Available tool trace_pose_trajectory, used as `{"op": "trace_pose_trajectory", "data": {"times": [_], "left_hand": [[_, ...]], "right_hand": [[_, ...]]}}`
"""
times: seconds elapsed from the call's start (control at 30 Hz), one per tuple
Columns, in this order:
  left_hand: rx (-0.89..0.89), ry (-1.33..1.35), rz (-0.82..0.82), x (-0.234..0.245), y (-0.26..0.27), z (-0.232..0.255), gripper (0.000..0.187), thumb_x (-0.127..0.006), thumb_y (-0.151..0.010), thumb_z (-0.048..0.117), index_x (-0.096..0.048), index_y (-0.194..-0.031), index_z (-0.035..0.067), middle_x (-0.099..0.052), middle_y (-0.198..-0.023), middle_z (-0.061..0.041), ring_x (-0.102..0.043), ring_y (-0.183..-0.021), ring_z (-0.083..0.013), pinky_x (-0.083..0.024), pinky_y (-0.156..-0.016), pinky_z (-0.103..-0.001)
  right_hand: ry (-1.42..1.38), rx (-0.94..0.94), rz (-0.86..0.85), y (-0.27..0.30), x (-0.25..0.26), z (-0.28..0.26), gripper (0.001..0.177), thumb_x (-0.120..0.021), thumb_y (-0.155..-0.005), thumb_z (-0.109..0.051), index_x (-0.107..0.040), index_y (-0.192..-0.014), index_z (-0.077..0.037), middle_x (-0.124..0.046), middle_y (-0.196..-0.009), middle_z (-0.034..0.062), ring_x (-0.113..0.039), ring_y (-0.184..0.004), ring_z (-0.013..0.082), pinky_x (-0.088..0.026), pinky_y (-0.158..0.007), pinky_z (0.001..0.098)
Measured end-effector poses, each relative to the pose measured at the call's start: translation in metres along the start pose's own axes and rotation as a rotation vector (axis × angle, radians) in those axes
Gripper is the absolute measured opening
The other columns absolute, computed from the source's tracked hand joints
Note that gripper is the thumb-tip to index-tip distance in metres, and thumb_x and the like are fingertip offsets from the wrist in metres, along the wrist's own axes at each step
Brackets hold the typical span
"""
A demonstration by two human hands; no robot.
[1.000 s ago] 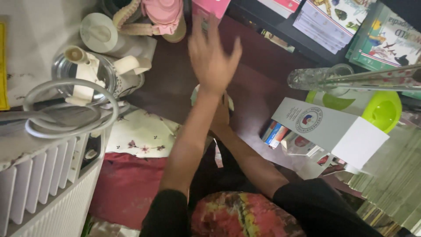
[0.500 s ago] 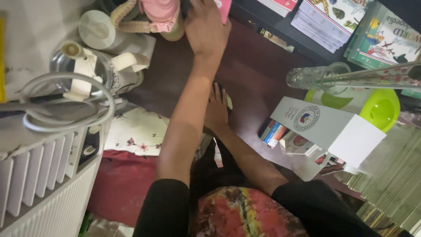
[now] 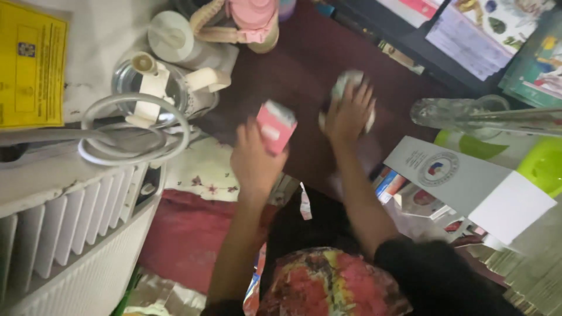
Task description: Cleaning and organizing various items on a desk and shelf.
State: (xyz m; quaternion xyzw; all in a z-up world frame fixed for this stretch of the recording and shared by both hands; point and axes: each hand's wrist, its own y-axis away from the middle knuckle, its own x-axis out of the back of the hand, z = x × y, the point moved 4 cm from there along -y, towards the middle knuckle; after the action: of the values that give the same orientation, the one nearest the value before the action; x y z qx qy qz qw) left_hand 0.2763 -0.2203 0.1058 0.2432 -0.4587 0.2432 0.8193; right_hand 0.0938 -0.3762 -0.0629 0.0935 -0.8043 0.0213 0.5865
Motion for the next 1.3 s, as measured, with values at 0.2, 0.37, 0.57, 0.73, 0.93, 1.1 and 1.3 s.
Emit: {"op": "trace_pose_trajectory", "data": {"times": [0.2, 0.37, 0.57, 0.73, 0.93, 1.1, 1.3], "left_hand": [[0.062, 0.155, 0.116, 0.007, 0.057, -0.037, 0.088, -0.09, -0.067, 0.032, -0.05, -0.14, 0.003, -0.058, -0.114, -0.019, -0.062, -0.103, -0.043, -0.053, -0.081, -0.051], [0.044, 0.203, 0.162, 0.003, 0.06, -0.039, 0.09, -0.091, -0.067, 0.03, -0.047, -0.139, -0.001, -0.056, -0.118, -0.021, -0.061, -0.105, -0.0438, -0.053, -0.083, -0.051], [-0.095, 0.253, 0.295, -0.003, 0.055, -0.033, 0.086, -0.092, -0.07, 0.026, -0.048, -0.139, -0.001, -0.055, -0.127, -0.023, -0.057, -0.118, -0.0452, -0.048, -0.1, -0.051], [0.005, 0.531, 0.215, -0.009, 0.07, -0.041, 0.078, -0.092, -0.075, 0.023, -0.054, -0.14, 0.002, -0.062, -0.131, -0.018, -0.064, -0.123, -0.0349, -0.052, -0.106, -0.045], [0.053, 0.563, 0.279, 0.002, 0.108, -0.062, 0.081, -0.096, -0.066, 0.023, -0.055, -0.133, 0.001, -0.065, -0.122, -0.015, -0.066, -0.113, -0.0303, -0.053, -0.1, -0.042], [0.048, 0.577, 0.281, 0.015, 0.13, -0.075, 0.082, -0.093, -0.067, 0.021, -0.054, -0.135, -0.001, -0.063, -0.124, -0.018, -0.064, -0.115, -0.0316, -0.051, -0.101, -0.043], [0.129, 0.575, 0.309, 0.004, 0.139, -0.093, 0.08, -0.094, -0.066, 0.027, -0.057, -0.132, -0.001, -0.065, -0.12, -0.016, -0.065, -0.111, -0.0294, -0.053, -0.098, -0.041]], "right_hand": [[-0.027, 0.272, 0.122, -0.124, -0.04, -0.059, 0.064, -0.06, -0.106, -0.033, -0.037, -0.162, -0.01, -0.035, -0.16, 0.0248, -0.029, -0.151, 0.0427, -0.017, -0.126, 0.059], [0.044, 0.366, 0.151, -0.134, -0.062, -0.086, 0.066, -0.061, -0.105, -0.036, -0.037, -0.161, -0.009, -0.031, -0.161, 0.0235, -0.03, -0.15, 0.0433, -0.015, -0.124, 0.062], [-0.031, 0.583, -0.074, -0.033, -0.02, -0.105, 0.071, -0.068, -0.092, -0.032, -0.044, -0.156, -0.014, -0.027, -0.164, 0.0227, -0.027, -0.15, 0.0457, -0.018, -0.121, 0.064], [-0.115, 0.675, -0.171, 0.054, -0.016, -0.075, 0.061, -0.069, -0.094, -0.03, -0.052, -0.151, -0.018, -0.034, -0.165, 0.0179, -0.033, -0.151, 0.0437, -0.023, -0.123, 0.0614], [-0.037, 0.375, -0.018, 0.045, -0.034, 0.032, 0.058, -0.055, -0.106, -0.031, -0.042, -0.155, -0.003, -0.038, -0.161, 0.0285, -0.033, -0.152, 0.0481, -0.023, -0.127, 0.0638], [0.048, 0.06, 0.247, -0.064, -0.011, 0.043, 0.065, -0.057, -0.103, -0.041, -0.042, -0.158, -0.011, -0.032, -0.164, 0.0256, -0.027, -0.149, 0.0496, -0.021, -0.12, 0.0628], [0.003, 0.333, 0.188, -0.14, -0.061, -0.046, 0.058, -0.055, -0.109, -0.038, -0.039, -0.159, -0.012, -0.035, -0.162, 0.0217, -0.028, -0.15, 0.0425, -0.016, -0.122, 0.0625]]}}
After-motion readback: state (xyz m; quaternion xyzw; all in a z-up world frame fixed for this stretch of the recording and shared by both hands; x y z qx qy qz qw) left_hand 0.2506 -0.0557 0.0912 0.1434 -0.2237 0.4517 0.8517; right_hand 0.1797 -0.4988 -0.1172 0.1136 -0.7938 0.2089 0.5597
